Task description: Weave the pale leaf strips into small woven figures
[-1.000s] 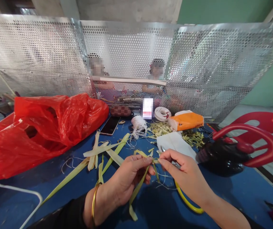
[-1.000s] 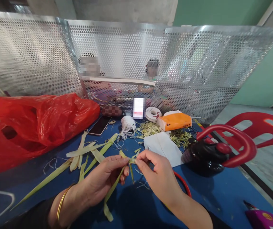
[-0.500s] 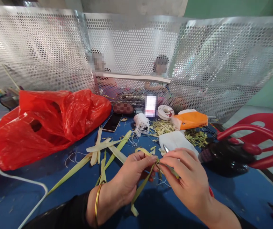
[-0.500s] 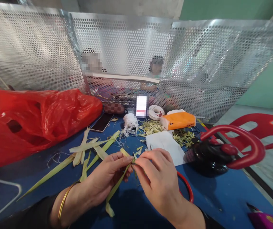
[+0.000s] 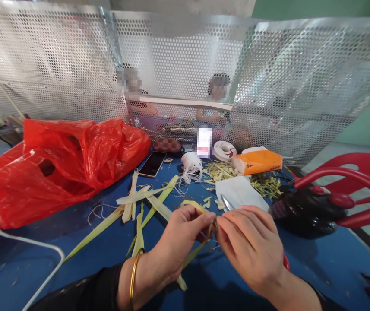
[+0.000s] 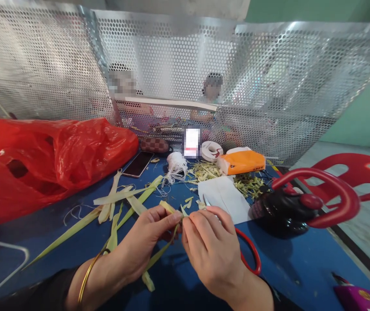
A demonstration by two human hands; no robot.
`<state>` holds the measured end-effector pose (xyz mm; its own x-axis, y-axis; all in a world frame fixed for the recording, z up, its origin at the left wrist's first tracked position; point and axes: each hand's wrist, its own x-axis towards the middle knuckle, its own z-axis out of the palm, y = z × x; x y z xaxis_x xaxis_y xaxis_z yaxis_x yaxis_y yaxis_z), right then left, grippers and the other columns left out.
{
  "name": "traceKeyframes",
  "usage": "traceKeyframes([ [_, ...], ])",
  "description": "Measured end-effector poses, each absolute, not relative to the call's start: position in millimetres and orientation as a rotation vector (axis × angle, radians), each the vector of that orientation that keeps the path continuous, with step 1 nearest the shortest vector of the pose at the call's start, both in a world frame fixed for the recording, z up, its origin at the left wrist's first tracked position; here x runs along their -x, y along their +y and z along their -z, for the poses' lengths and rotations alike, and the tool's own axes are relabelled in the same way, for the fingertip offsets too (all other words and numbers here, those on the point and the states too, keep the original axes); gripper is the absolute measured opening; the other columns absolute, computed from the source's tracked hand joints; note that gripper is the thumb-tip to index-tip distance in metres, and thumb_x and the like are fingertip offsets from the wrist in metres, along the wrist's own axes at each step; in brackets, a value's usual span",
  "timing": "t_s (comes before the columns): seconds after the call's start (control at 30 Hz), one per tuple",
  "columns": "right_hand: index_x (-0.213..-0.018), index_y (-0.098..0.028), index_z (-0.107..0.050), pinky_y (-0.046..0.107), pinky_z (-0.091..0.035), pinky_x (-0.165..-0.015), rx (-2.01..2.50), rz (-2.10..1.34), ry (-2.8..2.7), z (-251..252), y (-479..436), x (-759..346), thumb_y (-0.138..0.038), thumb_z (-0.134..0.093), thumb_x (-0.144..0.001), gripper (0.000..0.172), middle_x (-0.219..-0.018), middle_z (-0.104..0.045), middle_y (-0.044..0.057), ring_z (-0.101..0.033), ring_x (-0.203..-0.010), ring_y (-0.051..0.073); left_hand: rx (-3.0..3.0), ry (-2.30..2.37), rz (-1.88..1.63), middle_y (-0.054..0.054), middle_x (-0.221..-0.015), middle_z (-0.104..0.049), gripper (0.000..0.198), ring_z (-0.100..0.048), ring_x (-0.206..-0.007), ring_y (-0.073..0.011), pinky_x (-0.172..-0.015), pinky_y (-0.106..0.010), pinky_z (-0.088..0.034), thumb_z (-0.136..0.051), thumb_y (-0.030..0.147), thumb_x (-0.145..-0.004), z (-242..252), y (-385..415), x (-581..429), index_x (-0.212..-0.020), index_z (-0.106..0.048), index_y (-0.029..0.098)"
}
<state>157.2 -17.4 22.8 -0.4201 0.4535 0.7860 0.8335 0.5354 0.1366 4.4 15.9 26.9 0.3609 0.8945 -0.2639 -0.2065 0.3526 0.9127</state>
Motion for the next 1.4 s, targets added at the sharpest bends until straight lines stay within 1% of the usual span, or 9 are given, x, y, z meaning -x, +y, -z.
traceKeyframes([
  [0.17, -0.088, -0.012, -0.064, 0.039, -0.045, -0.082, 1.027, 0.606, -2.037, -24, -19, -157, -0.004, -0.063, -0.080, 0.011, -0.077, -0.070, 0.006, -0.064, -0.070, 0.017, -0.873, 0.885, -0.853, -0.001, -0.061, -0.060, 0.022, -0.049, -0.054, -0.0081, -0.055, -0.021, -0.040, -0.070, 0.031, -0.073, -27, 16, -4, -0.067, -0.062, 0.012],
  [0.3, -0.087, -0.016, -0.062, 0.039, -0.046, -0.084, 1.055, 0.353, -1.965, -25, -18, -160, -0.006, -0.059, -0.082, 0.011, -0.079, -0.068, 0.005, -0.063, -0.074, 0.017, -0.843, 0.856, -0.841, -0.002, -0.062, -0.061, 0.018, -0.053, -0.052, -0.0086, -0.053, -0.020, -0.041, -0.068, 0.028, -0.074, -31, 18, -3, -0.069, -0.060, 0.013],
  [0.47, -0.106, -0.021, -0.064, 0.033, -0.050, -0.087, 1.349, -0.433, -1.800, -32, -6, -171, -0.023, -0.049, -0.093, 0.020, -0.106, -0.069, 0.007, -0.064, -0.101, 0.021, -0.891, 0.799, -0.742, 0.000, -0.064, -0.062, 0.018, -0.055, -0.045, -0.0083, -0.050, -0.020, -0.042, -0.064, 0.029, -0.080, -38, 21, 0, -0.072, -0.056, 0.014],
  [0.57, -0.103, -0.021, -0.067, 0.031, -0.051, -0.087, 1.310, -0.931, -1.820, -40, 4, -176, -0.030, -0.051, -0.093, 0.021, -0.101, -0.072, 0.004, -0.066, -0.098, 0.020, -0.919, 0.766, -0.710, 0.001, -0.061, -0.060, 0.020, -0.047, -0.040, -0.0047, -0.044, -0.018, -0.036, -0.065, 0.029, -0.080, -40, 24, 3, -0.070, -0.056, 0.014],
  [0.63, -0.096, -0.020, -0.068, 0.030, -0.053, -0.083, 1.253, -1.050, -1.824, -42, 7, -177, -0.030, -0.053, -0.090, 0.019, -0.094, -0.072, 0.004, -0.067, -0.092, 0.020, -0.909, 0.756, -0.697, 0.002, -0.059, -0.058, 0.020, -0.044, -0.038, -0.0034, -0.042, -0.017, -0.032, -0.065, 0.028, -0.079, -40, 26, 4, -0.068, -0.056, 0.014],
  [0.8, -0.078, -0.019, -0.064, 0.025, -0.052, -0.068, 1.290, -0.887, -1.772, -40, 5, -177, -0.026, -0.058, -0.087, 0.013, -0.073, -0.066, 0.000, -0.062, -0.071, 0.016, -0.911, 0.756, -0.683, 0.000, -0.060, -0.060, 0.019, -0.043, -0.039, -0.0028, -0.042, -0.017, -0.028, -0.065, 0.028, -0.079, -41, 30, 8, -0.068, -0.058, 0.014],
  [1.03, -0.082, -0.019, -0.064, 0.023, -0.052, -0.060, 1.233, -0.890, -1.734, -41, 0, -174, -0.025, -0.055, -0.089, 0.013, -0.064, -0.062, -0.002, -0.062, -0.059, 0.013, -1.020, 0.870, -0.616, 0.001, -0.058, -0.059, 0.023, -0.041, -0.041, -0.0027, -0.042, -0.019, -0.022, -0.071, 0.032, -0.074, -43, 30, 10, -0.066, -0.060, 0.014],
  [1.23, -0.089, -0.019, -0.065, 0.025, -0.052, -0.058, 1.256, -1.013, -1.757, -45, 8, -188, -0.030, -0.055, -0.089, 0.015, -0.073, -0.066, 0.000, -0.061, -0.061, 0.013, -0.989, 0.887, -0.697, 0.002, -0.057, -0.058, 0.022, -0.045, -0.044, -0.0034, -0.045, -0.017, -0.028, -0.070, 0.030, -0.074, -44, 33, 11, -0.064, -0.058, 0.014],
  [1.4, -0.081, -0.020, -0.066, 0.023, -0.052, -0.059, 1.380, -0.756, -1.850, -54, 10, -203, -0.025, -0.065, -0.082, 0.005, -0.069, -0.065, -0.002, -0.060, -0.064, 0.014, -0.897, 0.913, -0.804, 0.002, -0.056, -0.056, 0.022, -0.045, -0.044, -0.0036, -0.045, -0.017, -0.029, -0.073, 0.029, -0.071, -52, 38, 15, -0.064, -0.060, 0.013],
])
